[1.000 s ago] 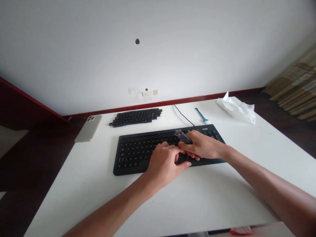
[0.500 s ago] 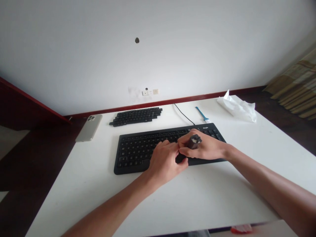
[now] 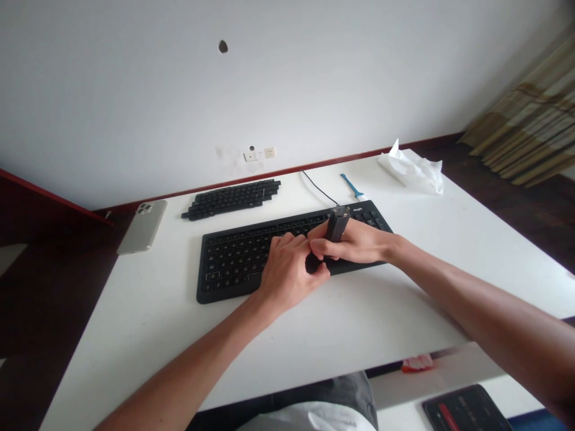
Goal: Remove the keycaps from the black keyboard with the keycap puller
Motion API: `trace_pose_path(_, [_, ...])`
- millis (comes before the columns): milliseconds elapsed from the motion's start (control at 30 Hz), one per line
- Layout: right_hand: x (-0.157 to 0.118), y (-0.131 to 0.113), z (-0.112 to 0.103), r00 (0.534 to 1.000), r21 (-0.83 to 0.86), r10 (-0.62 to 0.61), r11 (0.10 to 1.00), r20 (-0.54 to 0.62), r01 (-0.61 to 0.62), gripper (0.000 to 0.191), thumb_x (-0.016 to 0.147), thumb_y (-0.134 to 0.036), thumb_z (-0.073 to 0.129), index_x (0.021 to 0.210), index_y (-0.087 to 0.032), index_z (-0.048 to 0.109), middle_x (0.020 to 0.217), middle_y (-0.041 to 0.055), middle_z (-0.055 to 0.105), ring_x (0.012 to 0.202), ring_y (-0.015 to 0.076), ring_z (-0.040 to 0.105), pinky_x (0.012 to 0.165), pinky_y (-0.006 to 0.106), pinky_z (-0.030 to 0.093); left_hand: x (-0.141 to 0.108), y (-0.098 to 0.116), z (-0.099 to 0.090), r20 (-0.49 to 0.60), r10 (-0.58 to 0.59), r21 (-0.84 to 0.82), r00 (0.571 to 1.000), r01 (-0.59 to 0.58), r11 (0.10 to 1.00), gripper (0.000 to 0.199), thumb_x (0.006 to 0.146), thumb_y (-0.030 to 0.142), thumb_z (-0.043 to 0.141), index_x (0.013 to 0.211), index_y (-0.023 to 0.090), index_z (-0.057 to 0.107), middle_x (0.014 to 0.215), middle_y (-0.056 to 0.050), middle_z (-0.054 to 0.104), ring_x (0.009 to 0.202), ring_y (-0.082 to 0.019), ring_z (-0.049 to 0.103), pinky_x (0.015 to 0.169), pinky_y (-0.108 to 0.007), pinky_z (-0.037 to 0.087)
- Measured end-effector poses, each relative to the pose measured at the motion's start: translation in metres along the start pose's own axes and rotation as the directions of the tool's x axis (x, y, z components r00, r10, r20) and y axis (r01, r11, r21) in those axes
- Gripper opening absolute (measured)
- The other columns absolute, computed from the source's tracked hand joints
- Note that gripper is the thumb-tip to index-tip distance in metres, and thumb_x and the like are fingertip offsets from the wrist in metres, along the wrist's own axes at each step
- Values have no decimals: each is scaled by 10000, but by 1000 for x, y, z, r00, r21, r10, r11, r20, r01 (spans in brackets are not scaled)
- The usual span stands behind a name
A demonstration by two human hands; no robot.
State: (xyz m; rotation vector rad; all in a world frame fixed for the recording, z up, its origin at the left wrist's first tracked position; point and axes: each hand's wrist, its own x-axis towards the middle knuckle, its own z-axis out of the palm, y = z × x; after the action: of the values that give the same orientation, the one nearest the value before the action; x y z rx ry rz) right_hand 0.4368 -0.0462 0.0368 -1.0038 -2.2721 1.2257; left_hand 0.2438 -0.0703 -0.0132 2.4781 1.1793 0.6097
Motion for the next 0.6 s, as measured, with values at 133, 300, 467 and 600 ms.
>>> trace_pose_path(133, [2, 6, 7, 993, -32, -59, 998, -98, 56, 288, 950, -290, 511, 710, -174, 620, 693, 13, 648, 650, 138, 554, 631, 258, 418, -1, -2, 1, -49, 23, 12, 999, -22, 1000, 108, 836, 227, 720, 932, 215, 673, 991, -34, 674, 1039, -252, 603, 976, -426, 469])
trace_pose_path(300, [5, 16, 21, 957, -133, -139, 985, -255, 108, 318, 921, -297, 501, 625, -188, 546, 598, -8, 567, 582, 120, 438, 588, 268, 357, -3, -6, 3, -87, 90, 23, 992, -88, 996, 315, 890, 246, 706, 1205, 235, 697, 1334, -76, 643, 1339, -300, 529, 1206, -510, 378])
trace_pose_path(467, [8, 20, 34, 904, -172, -182, 977, -386, 123, 292, 894, -285, 502, 618, -191, 495, 603, -11, 525, 567, 110, 398, 588, 272, 348, -6, -6, 8, 21, 182, 156, 983, -183, 971, 459, 1046, 312, 534, 1497, 228, 534, 1533, -86, 563, 1536, -322, 367, 1284, -563, 277])
trace_pose_path(600, [9, 20, 40, 899, -205, -129, 978, -419, 46, 324, 842, -295, 519, 574, -216, 354, 541, -29, 392, 544, 112, 309, 556, 285, 309, -7, -6, 12, 57, 201, 225, 978, -209, 952, 450, 1090, 379, 458, 1503, 221, 543, 1491, -92, 612, 1515, -323, 416, 1302, -553, 243])
